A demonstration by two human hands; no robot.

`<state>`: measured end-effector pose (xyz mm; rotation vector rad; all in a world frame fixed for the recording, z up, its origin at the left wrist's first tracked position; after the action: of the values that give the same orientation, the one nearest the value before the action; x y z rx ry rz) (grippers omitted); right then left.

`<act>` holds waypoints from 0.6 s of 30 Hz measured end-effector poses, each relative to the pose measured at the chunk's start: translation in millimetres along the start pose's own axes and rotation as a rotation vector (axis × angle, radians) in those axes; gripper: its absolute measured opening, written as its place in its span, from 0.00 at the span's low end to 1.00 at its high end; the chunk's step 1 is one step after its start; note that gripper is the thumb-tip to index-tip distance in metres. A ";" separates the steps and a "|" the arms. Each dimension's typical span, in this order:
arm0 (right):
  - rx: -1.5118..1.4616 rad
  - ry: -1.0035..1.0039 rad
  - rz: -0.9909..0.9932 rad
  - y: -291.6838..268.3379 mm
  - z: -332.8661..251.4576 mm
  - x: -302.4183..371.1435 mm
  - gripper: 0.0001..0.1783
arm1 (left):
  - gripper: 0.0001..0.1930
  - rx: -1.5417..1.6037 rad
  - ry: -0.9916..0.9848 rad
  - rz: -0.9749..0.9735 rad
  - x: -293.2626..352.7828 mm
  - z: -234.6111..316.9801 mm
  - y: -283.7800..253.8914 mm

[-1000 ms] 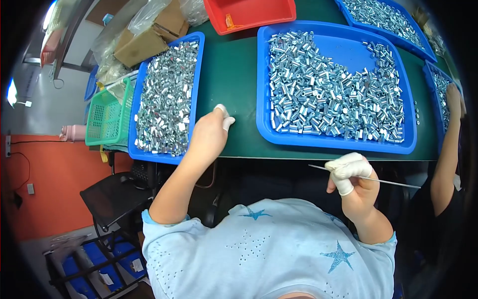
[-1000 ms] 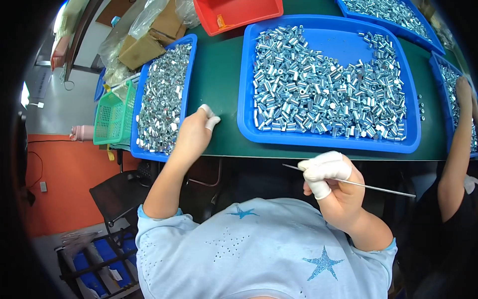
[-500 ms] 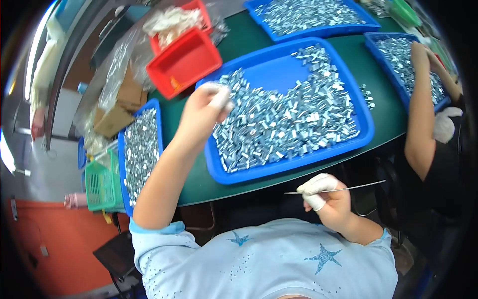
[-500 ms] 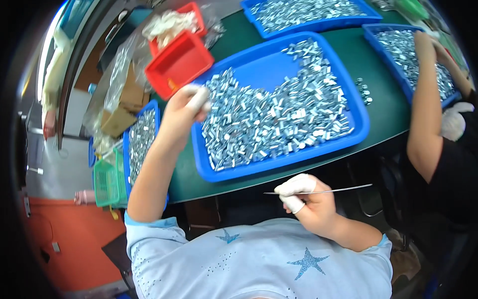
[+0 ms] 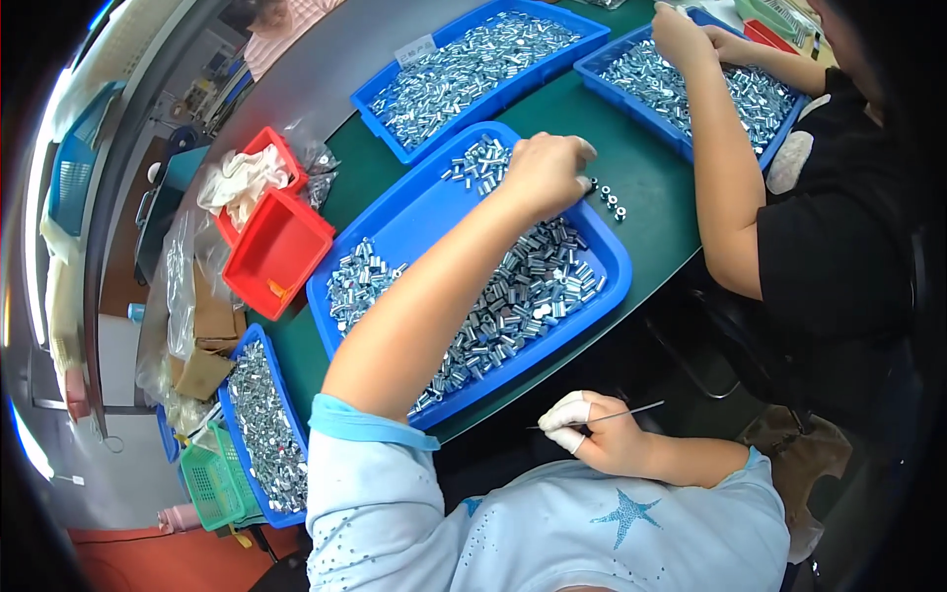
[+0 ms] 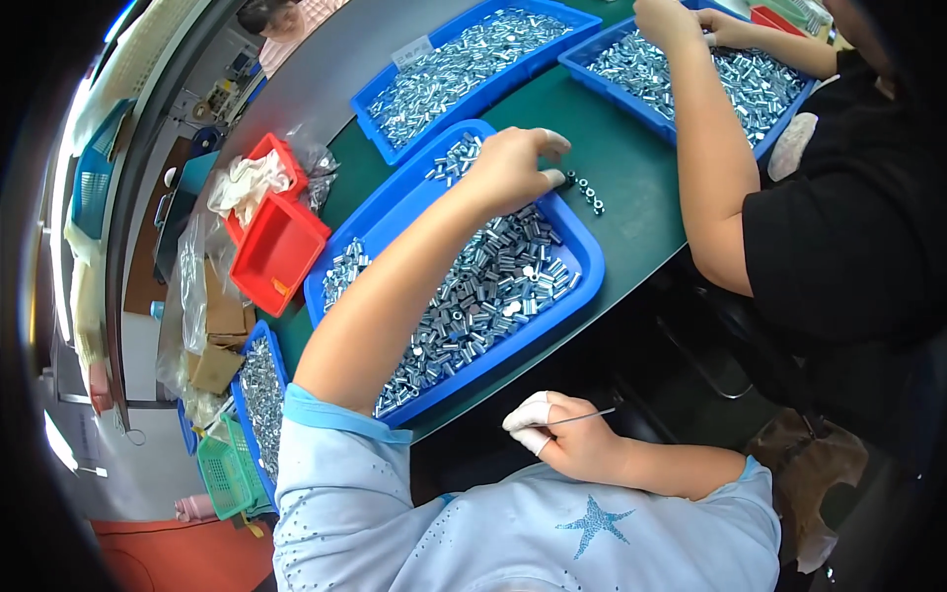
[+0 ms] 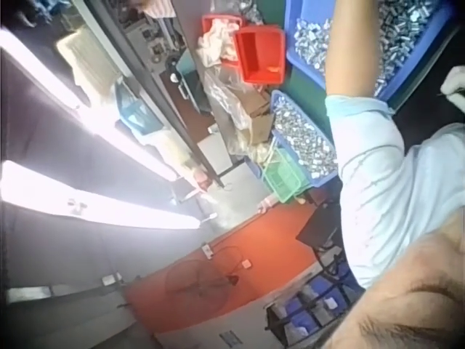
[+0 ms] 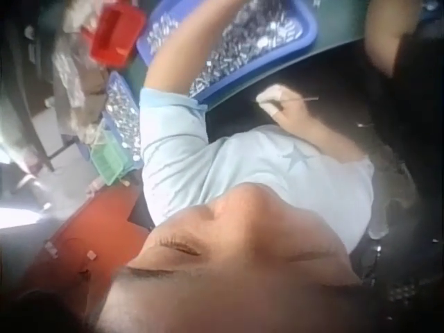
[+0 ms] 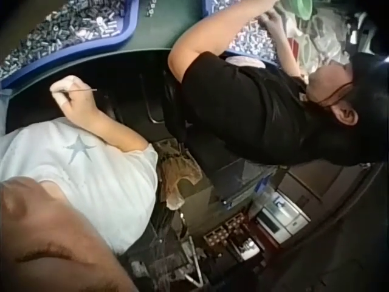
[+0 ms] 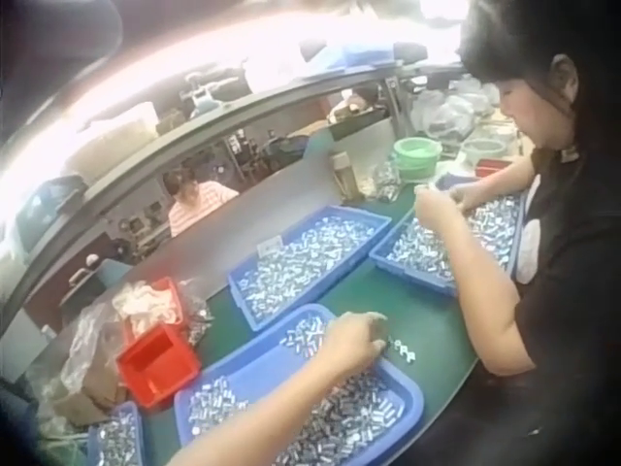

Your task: The person is manually assembling or inspecting small metal parts at a factory workstation using a thin metal tool.

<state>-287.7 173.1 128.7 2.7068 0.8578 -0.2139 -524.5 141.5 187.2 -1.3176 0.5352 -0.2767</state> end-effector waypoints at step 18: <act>0.035 -0.204 0.016 -17.8 -40.4 -0.9 0.08 | 0.09 0.582 -0.233 0.045 214.6 36.8 -51.5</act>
<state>-296.7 199.4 163.0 2.6641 0.7794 -0.4956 -317.9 56.0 196.6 -0.7573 0.2555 -0.2155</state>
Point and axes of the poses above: each hand's wrist, its own x-axis away from the middle knuckle, its own y-axis out of the palm, z = x × y, the point moved 10 cm from there along -x, towards the middle knuckle, and after that the axes turned 15 degrees about -x, right-handed, at the moved point
